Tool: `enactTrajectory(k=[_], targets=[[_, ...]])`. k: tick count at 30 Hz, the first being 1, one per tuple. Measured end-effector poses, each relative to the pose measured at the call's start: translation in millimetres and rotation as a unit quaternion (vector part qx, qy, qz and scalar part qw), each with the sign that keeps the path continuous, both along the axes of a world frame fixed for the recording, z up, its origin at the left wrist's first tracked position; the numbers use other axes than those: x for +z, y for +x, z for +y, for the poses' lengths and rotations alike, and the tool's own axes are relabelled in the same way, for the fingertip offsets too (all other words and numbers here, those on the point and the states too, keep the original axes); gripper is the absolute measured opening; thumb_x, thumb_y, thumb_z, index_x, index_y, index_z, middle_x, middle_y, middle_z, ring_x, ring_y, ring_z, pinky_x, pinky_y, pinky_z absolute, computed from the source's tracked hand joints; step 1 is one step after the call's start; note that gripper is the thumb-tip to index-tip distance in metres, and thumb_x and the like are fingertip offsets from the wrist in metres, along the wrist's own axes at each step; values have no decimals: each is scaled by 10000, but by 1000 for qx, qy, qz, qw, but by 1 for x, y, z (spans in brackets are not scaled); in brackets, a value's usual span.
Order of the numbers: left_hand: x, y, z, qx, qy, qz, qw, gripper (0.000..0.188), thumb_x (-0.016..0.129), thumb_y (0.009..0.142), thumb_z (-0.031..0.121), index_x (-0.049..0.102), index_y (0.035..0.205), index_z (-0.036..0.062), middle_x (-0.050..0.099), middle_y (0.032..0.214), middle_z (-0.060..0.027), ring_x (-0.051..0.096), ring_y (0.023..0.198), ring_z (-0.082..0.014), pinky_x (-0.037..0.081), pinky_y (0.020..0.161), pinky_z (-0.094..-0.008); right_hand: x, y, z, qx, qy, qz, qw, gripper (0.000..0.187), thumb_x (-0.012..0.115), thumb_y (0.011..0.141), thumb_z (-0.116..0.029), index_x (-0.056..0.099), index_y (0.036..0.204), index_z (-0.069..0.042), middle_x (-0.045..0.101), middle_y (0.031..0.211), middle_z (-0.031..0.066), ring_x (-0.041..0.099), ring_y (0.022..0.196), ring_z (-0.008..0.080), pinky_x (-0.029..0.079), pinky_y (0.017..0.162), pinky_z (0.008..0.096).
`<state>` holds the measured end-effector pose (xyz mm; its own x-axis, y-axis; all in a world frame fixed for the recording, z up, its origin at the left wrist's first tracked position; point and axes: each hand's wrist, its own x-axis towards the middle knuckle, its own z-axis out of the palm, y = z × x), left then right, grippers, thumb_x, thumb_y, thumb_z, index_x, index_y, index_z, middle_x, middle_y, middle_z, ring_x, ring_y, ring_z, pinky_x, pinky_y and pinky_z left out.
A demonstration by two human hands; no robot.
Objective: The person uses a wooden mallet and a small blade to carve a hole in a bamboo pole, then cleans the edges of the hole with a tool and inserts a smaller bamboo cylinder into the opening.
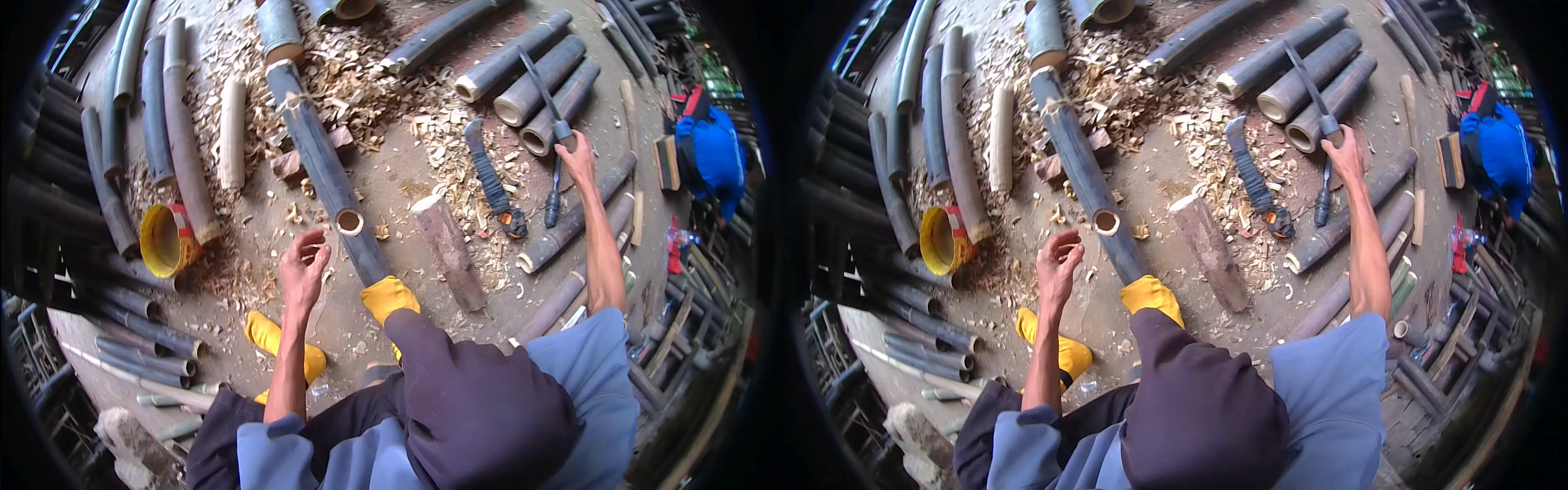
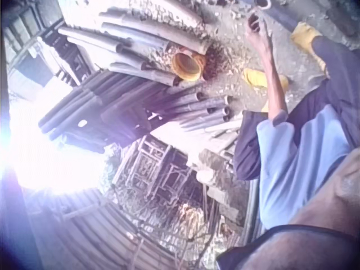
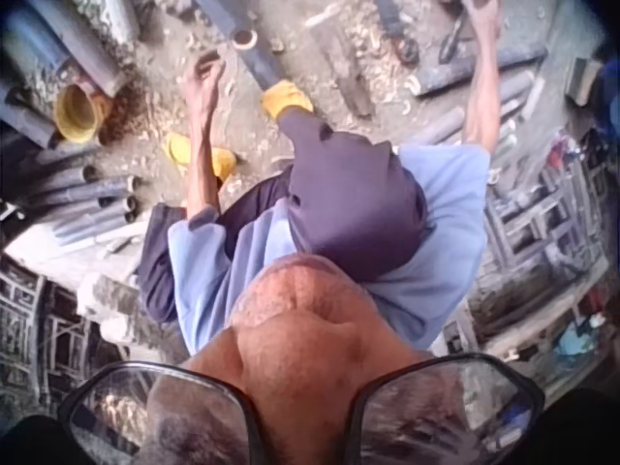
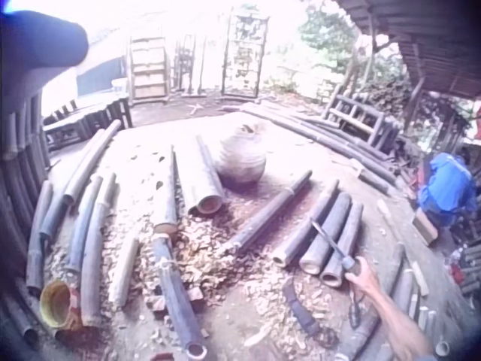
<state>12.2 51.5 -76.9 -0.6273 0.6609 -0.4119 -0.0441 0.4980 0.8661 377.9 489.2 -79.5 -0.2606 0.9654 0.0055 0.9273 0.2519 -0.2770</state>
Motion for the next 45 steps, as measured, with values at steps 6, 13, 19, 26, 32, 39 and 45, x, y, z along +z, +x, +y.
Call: enactTrajectory(k=[6, 13, 19, 26, 32, 39, 45], targets=[[-1, 13, 6, 9, 12, -6, 1000, 298, 627, 825, 97, 598, 1109, 15, 661, 957, -111, 639, 827, -165, 526, 727, -301, -7, -33, -100, 142, 159, 2, 977, 502, 636, 784, -112, 473, 1249, -16, 534, 1099, 216, 498, 1021, 385, 390, 900, 449], [8, 18, 18, -35, 35, -22, 999, 310, 659, 813, 141, 606, 1101, 37, 664, 959, -91, 643, 841, -167, 528, 761, -311, -42, -81, -161, 129, -2, -19, 991, 581, 668, 711, -147, 448, 1239, -40, 540, 1030, 219, 515, 968, 400, 423, 834, 476], [9, 9, 4, 29, 51, -20, 998, 307, 655, 805, 152, 616, 1078, 17, 667, 940, -103, 646, 826, -173, 529, 741, -311, 13, -127, -161, 100, -6, 195, 976, 457, 529, 758, -142, 447, 1191, -21, 571, 768, 136, 582, 648, 227, 454, 602, 365], [5, 19, 20, 45, 98, -25, 994, 257, 640, 779, 143, 647, 1003, 18, 676, 937, -102, 652, 838, -189, 527, 754, -309, 189, -297, -215, 440, -230, 181, 849, 494, 635, 724, -133, 453, 1174, -37, 605, 833, 132, 595, 708, 179, 470, 614, 305], [15, 10, 16, 79, 145, -23, 986, 282, 636, 771, 174, 636, 997, 5, 680, 921, -129, 662, 847, -210, 517, 788, -327, 183, -495, -351, 734, -123, -38, 667, 385, 564, 810, -92, 537, 1194, -102, 614, 801, 102, 576, 654, 224, 496, 621, 363], [21, 5, 22, 168, 169, -30, 971, 286, 627, 758, 157, 634, 985, -15, 679, 899, -157, 665, 832, -242, 522, 775, -337, 108, -597, -442, 758, -20, -159, 632, 339, 573, 776, -135, 633, 1109, -158, 671, 885, 128, 657, 717, 252, 546, 596, 370], [13, 15, 32, 143, 140, -60, 978, 272, 641, 750, 168, 654, 962, -3, 683, 883, -145, 665, 821, -231, 518, 776, -331, 161, -546, -394, 730, -44, 22, 682, 513, 615, 825, -233, 450, 1307, -172, 661, 861, 163, 655, 744, 314, 539, 629, 400]])
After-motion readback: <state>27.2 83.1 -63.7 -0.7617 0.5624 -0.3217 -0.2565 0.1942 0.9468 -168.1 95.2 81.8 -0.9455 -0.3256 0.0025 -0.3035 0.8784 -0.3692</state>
